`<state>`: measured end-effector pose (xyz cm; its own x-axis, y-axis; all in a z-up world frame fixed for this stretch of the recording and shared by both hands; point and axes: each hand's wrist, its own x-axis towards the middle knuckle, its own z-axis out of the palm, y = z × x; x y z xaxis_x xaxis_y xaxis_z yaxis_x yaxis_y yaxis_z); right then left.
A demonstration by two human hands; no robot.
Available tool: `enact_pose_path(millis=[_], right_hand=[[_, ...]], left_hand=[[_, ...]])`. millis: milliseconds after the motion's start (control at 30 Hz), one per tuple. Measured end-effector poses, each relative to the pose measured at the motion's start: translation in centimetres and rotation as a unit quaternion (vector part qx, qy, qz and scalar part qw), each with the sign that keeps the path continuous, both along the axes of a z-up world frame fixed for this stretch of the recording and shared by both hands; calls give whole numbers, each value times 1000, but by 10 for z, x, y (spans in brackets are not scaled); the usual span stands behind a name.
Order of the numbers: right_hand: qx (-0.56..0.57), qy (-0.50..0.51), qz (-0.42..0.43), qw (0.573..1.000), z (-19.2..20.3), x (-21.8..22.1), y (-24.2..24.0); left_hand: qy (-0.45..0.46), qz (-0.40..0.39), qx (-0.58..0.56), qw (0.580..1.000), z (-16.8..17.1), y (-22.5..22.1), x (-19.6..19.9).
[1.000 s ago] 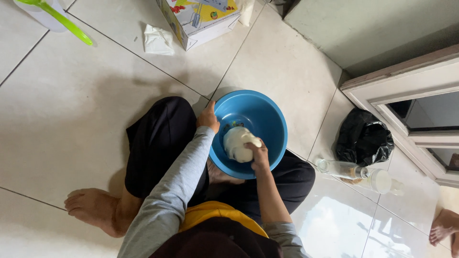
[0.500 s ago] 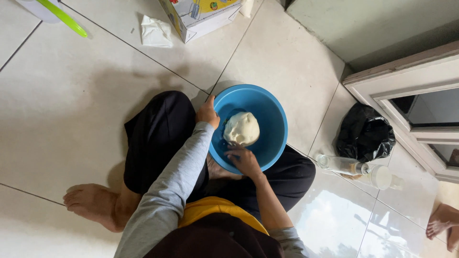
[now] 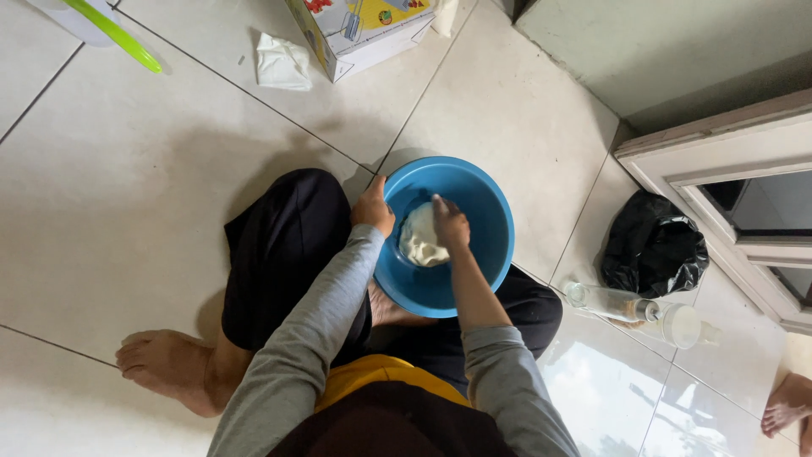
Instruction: Kneading a ball of dough in a plastic bowl while sitting on the floor.
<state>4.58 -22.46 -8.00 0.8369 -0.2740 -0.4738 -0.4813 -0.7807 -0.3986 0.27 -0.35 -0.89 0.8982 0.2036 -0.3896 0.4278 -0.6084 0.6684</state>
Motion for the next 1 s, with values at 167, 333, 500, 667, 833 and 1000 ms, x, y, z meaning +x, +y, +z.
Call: enact_pose_path(millis=[167,333,500,667,833,1000], right_hand=[[-86,-207,245,943,66,-76,60],[-19,-291,401,869,106,-146,45],[53,-247,316,915,96,-133,-28],[78,-226,160,958,69,-67,-39],[35,-1,26,999,17,-15,11],[-130,-103,307,937,86,-61,69]], left_hand=[[5,-13,17,1000,-11,0,3],[15,-1,8,1000,2,1,-2],[11,-11,1,1000,-5,0,3],[21,-4,-6,1000,-12,-3,4],[13,-3,-4,1000,-2,-1,7],[4,-11,21,1000,2,1,3]])
